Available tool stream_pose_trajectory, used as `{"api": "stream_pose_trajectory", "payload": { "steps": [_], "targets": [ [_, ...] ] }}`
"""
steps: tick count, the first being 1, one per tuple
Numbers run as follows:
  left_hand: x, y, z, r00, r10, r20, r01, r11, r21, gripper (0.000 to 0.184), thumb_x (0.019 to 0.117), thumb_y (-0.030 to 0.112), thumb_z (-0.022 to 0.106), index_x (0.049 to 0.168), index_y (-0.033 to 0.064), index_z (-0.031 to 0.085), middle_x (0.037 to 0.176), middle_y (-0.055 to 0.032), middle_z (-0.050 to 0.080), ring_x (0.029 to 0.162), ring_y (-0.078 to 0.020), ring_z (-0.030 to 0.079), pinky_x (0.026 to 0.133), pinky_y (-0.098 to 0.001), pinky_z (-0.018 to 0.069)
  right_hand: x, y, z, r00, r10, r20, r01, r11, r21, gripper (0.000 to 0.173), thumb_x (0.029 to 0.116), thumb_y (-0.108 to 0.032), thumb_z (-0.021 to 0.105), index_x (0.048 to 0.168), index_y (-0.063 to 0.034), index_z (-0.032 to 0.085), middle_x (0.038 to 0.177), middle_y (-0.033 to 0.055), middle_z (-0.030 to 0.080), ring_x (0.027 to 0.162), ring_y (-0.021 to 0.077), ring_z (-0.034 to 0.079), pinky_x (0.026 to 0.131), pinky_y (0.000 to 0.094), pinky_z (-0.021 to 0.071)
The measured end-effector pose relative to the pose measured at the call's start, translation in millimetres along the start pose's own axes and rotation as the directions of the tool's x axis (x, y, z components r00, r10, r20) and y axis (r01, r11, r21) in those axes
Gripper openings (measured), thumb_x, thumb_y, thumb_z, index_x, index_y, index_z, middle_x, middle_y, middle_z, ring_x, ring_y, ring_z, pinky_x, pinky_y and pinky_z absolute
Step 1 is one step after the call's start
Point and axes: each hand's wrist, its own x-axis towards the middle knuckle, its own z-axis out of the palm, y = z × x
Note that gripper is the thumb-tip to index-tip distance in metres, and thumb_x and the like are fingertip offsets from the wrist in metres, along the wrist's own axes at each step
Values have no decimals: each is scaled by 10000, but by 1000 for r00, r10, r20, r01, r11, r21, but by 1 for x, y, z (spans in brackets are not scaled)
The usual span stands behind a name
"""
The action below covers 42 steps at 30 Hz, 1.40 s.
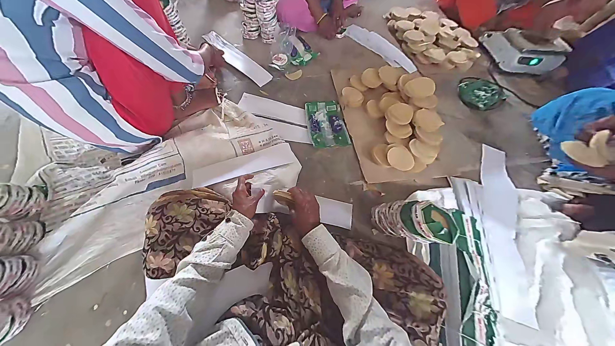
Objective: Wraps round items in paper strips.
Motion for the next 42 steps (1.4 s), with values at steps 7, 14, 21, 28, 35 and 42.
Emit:
{"api": "stream_pose_trajectory", "payload": {
  "steps": [7,14,21,28,35,42],
  "targets": [
    [-18,-11,11,991,-131,-4,130,989,-65,571,862,-7,714,1376,-74,474,1193,-256,644,1023,-273,673,912,-416,553,-6,2,1,982,50,181,-27,992,-124,351,925,3,635,1275,26,646,1265,234,677,1228,397,622,1077,578,423],
    [-15,-6,9,994,-110,-8,110,994,-2,549,899,28,698,1393,-65,477,1208,-265,643,1059,-296,665,948,-433,532,-8,-1,1,977,58,204,-40,995,-92,430,847,65,656,1274,29,637,1250,232,675,1224,399,618,1061,585,427],
    [-28,2,-2,983,67,171,-31,978,-207,252,1054,111,512,1139,-90,637,990,-89,725,883,-88,706,853,-284,589,-11,4,14,986,20,163,-7,997,-77,377,886,5,661,1262,36,649,1251,236,681,1223,402,622,1076,586,416],
    [-17,-20,11,832,410,375,-459,887,49,214,921,55,678,1098,-50,736,1228,-212,693,1205,-245,654,1059,-342,510,-15,11,13,989,41,145,-39,999,-17,496,856,68,636,1351,70,607,1349,241,643,1287,397,589,1133,562,369],
    [-4,-13,27,826,406,391,-462,885,56,249,961,67,632,1164,-51,712,1194,-195,699,1083,-217,686,976,-336,546,-16,19,17,993,61,105,-64,998,25,482,892,2,622,1373,42,603,1340,222,655,1277,379,600,1130,555,382],
    [10,-12,37,921,273,277,-306,948,83,331,919,81,708,1193,-83,618,1180,-225,638,919,-227,679,840,-354,581,-18,25,18,998,33,60,-38,997,72,397,883,11,633,1278,32,665,1269,215,690,1228,385,626,1108,560,400]
  ]
}}
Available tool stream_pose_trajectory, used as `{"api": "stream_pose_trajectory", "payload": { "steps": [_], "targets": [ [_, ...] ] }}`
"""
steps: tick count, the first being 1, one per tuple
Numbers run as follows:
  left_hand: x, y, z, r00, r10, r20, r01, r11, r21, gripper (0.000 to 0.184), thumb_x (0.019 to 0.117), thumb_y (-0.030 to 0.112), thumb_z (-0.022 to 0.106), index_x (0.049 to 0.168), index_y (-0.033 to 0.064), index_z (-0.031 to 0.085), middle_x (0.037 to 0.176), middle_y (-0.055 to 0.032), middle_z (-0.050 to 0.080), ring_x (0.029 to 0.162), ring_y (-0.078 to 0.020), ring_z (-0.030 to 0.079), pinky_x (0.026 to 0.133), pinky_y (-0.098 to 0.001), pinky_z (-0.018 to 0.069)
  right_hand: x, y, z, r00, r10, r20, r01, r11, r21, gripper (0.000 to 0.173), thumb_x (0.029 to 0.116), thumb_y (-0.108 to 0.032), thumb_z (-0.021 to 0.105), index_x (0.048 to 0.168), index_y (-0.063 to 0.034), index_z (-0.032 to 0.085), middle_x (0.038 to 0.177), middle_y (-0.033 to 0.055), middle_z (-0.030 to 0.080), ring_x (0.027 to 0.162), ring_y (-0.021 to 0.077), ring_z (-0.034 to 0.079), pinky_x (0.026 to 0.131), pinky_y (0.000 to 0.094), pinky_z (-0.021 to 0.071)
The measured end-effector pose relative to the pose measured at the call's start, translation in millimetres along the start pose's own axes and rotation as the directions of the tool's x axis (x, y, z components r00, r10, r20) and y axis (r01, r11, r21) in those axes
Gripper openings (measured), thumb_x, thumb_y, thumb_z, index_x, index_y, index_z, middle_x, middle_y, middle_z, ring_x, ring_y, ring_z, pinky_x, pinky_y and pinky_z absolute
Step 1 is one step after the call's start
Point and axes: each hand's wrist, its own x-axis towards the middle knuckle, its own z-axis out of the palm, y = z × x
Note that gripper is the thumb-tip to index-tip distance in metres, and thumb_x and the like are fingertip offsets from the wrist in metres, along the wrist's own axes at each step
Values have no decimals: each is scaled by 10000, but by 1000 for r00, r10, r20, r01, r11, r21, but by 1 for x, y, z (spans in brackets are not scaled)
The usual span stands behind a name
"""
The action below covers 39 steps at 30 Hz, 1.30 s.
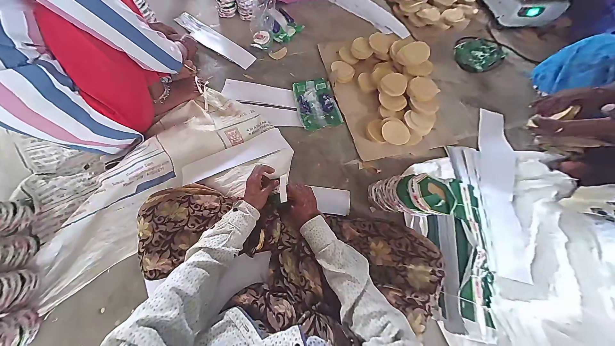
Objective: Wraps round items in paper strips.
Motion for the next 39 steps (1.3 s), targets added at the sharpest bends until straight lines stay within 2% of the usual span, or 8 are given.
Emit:
{"api": "stream_pose_trajectory", "payload": {
  "steps": [3,5,10,15,27,31,34,39],
  "targets": [
    [-6,5,-1,997,78,20,-78,996,49,214,921,63,683,1073,-87,663,1080,-210,653,874,-216,665,802,-343,571,-2,-2,-5,1000,21,18,-21,999,25,436,866,57,621,1301,35,651,1312,228,668,1272,399,598,1126,565,377],
    [-12,5,-4,975,197,103,-203,978,56,164,934,71,654,1000,-62,723,1035,-178,705,947,-196,686,868,-323,569,-3,-3,-5,1000,22,11,-22,999,38,428,855,77,617,1280,42,656,1287,238,674,1253,409,605,1119,568,382],
    [-16,0,-11,944,263,197,-283,956,78,197,949,124,671,1035,-31,756,1085,-169,732,1052,-215,694,949,-339,554,-4,4,5,993,-25,-119,32,998,61,276,888,32,598,1142,47,704,1124,220,727,1105,394,677,1031,559,461],
    [-4,-6,-9,966,206,160,-219,973,70,189,945,122,675,1005,-50,724,1050,-176,712,990,-221,688,910,-360,562,-4,-1,-4,999,44,-3,-44,995,89,461,835,136,580,1281,51,653,1264,234,683,1235,406,613,1122,538,390],
    [-14,0,-10,887,353,297,-410,898,156,257,937,173,705,1099,-18,764,1145,-172,739,1099,-294,693,1004,-419,526,-4,-1,-6,993,118,17,-119,988,102,343,875,65,593,1211,63,662,1198,251,687,1188,405,631,1070,549,432],
    [-10,-6,-11,897,335,288,-374,923,94,321,938,188,705,1162,-41,733,1189,-190,719,1124,-264,685,1008,-395,533,-3,3,-4,993,119,-5,-118,986,118,360,861,59,599,1212,41,676,1197,239,695,1175,402,642,1052,558,448],
    [-8,-5,-12,953,192,234,-199,980,4,370,935,141,687,1232,-73,630,1201,-200,674,1026,-211,695,920,-358,580,-3,6,-2,993,120,-12,-117,983,142,400,848,65,598,1236,14,679,1224,220,694,1188,391,638,1061,551,448],
    [-1,-2,-9,961,206,182,-225,970,90,170,926,87,684,1021,-53,700,1080,-180,681,961,-211,680,853,-348,578,-4,4,-1,997,79,-11,-77,989,126,400,846,78,599,1235,31,676,1209,235,699,1180,407,641,1074,554,433]
  ]
}}
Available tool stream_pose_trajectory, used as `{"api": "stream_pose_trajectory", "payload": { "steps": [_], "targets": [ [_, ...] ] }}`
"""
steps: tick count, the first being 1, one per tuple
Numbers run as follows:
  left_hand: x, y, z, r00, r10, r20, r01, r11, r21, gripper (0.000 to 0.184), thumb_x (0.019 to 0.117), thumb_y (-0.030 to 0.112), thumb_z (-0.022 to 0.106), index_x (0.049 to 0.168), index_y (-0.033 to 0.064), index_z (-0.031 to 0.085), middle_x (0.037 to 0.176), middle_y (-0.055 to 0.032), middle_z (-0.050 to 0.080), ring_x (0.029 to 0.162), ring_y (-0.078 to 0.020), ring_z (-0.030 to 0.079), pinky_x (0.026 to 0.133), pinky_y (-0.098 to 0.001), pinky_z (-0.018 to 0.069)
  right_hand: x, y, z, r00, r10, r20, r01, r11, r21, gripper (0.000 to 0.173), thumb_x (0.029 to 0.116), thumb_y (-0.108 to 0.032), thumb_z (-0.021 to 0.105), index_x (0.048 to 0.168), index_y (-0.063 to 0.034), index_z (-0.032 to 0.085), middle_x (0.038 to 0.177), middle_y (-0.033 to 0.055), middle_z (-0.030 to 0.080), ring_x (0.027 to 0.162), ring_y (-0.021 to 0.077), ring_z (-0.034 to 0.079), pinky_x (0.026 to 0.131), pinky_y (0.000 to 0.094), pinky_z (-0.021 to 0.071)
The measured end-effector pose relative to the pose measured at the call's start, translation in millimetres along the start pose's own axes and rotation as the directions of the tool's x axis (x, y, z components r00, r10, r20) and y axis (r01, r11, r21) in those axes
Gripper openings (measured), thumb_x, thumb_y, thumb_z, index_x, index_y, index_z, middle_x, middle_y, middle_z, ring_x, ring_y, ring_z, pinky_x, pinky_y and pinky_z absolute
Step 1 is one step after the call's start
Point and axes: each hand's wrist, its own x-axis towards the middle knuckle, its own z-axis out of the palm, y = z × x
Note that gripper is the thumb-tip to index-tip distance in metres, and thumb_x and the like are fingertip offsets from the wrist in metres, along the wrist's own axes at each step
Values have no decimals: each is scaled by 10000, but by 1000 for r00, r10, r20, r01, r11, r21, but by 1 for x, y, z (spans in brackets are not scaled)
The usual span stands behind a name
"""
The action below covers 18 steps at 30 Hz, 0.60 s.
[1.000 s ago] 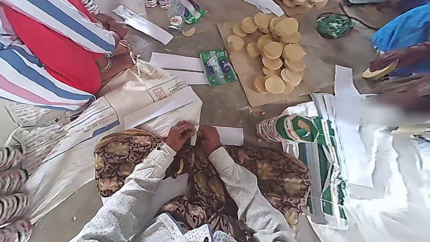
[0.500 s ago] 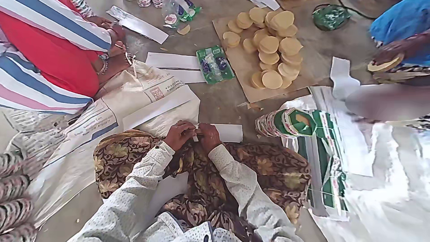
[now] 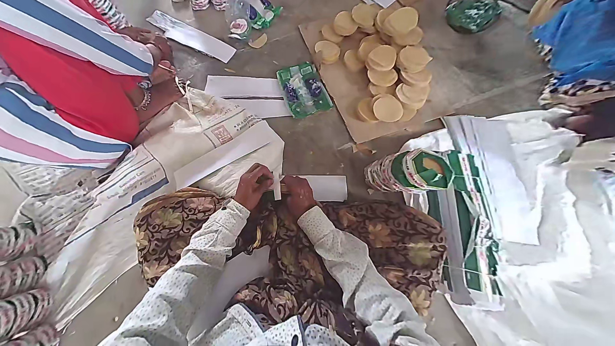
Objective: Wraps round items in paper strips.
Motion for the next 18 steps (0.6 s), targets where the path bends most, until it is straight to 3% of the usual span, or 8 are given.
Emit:
{"api": "stream_pose_trajectory", "payload": {
  "steps": [5,8,11,14,18],
  "targets": [
    [4,0,5,1000,9,3,-9,1000,12,153,952,51,626,988,-52,733,1002,-155,718,925,-180,695,877,-341,572,-2,3,3,997,-78,-27,77,997,-25,419,810,99,613,1219,44,682,1213,226,705,1173,399,646,1065,562,418],
    [1,-1,1,999,32,44,-31,999,-21,203,975,112,611,1006,-48,732,1007,-143,723,942,-160,693,886,-328,571,-1,4,3,998,-59,-13,59,998,-25,446,808,101,610,1245,35,674,1226,220,700,1188,396,635,1075,564,412],
    [-6,-5,-1,995,100,24,-98,993,-67,360,952,291,684,1068,-47,725,1106,-152,717,1033,-169,692,912,-337,579,-1,2,-1,1000,-22,20,23,1000,-6,460,830,95,603,1277,11,668,1263,211,690,1214,386,625,1093,553,404],
    [-15,1,1,996,90,20,-90,995,-37,621,838,408,796,1183,-87,652,1258,-222,639,1097,-216,677,903,-344,594,-3,3,1,1000,-8,-14,9,999,41,424,900,9,605,1314,-45,677,1262,218,689,1175,395,651,1024,572,465],
    [-26,18,5,998,-7,61,-5,981,193,662,810,385,822,1255,-66,632,1353,-253,600,1259,-341,599,1066,-453,496,-3,-1,0,1000,9,21,-9,1000,9,397,939,-46,597,1326,-82,677,1266,228,676,1162,403,651,995,568,485]
  ]
}}
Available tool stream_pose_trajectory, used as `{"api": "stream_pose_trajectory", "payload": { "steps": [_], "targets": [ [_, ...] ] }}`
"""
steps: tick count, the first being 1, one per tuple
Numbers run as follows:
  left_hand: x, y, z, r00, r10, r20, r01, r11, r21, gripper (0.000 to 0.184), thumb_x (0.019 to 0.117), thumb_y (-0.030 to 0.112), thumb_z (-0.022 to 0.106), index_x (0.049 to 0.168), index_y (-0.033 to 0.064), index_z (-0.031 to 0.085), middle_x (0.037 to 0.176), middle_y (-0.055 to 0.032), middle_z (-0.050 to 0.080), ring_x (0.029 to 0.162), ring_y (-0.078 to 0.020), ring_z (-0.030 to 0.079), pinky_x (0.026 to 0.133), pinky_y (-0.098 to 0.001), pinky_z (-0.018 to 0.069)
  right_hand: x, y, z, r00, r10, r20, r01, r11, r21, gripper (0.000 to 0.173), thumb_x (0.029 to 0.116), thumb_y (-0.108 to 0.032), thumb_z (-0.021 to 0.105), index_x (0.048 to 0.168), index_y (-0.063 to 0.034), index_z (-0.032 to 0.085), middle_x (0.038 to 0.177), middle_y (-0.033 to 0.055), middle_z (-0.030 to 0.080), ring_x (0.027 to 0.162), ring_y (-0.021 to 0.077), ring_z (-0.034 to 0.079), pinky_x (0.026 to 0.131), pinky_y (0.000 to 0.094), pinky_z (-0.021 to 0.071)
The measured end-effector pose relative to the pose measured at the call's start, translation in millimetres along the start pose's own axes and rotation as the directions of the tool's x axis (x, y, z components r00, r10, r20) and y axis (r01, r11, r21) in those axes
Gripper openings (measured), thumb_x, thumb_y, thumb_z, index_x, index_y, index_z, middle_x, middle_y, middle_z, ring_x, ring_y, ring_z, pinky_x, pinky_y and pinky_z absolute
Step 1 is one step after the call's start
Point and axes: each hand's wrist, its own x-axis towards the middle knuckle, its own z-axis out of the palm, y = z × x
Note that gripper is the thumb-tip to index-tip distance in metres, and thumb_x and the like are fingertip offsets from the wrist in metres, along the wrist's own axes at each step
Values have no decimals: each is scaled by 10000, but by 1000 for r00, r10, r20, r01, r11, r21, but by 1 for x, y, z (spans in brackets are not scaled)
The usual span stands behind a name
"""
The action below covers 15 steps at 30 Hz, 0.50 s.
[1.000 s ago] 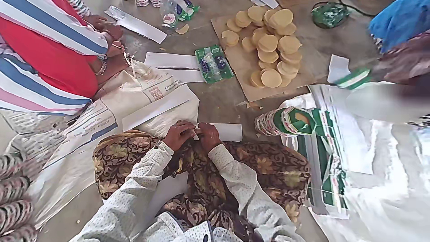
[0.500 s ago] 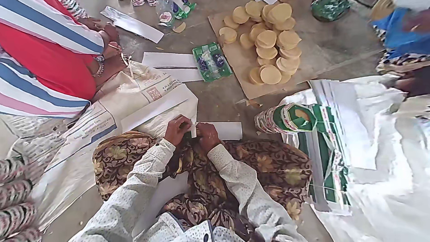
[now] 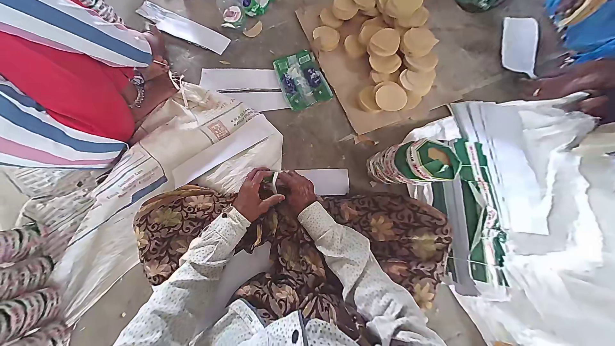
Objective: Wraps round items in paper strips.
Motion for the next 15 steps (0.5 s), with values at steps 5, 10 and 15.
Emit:
{"api": "stream_pose_trajectory", "payload": {
  "steps": [5,10,15],
  "targets": [
    [-4,7,4,1000,-8,19,6,994,107,434,899,196,704,1262,-41,669,1349,-233,635,1249,-365,625,1054,-509,494,0,-1,-3,999,6,39,-6,1000,-13,486,902,57,579,1373,-48,642,1336,235,644,1237,412,611,1051,572,447],
    [-2,3,8,970,91,-225,-74,994,85,248,976,133,630,1105,-27,769,1231,-213,711,1158,-362,684,1037,-511,509,1,-2,-4,998,-4,64,6,999,-31,491,878,84,586,1345,-52,656,1324,226,650,1236,406,609,1045,576,440],
    [2,12,8,979,81,-189,-78,997,21,353,987,254,636,1143,-41,752,1243,-209,708,1144,-343,693,1027,-522,508,0,-1,-1,1000,-20,4,20,1000,-14,431,912,42,581,1327,-34,670,1322,222,659,1236,403,616,1038,571,449]
  ]
}}
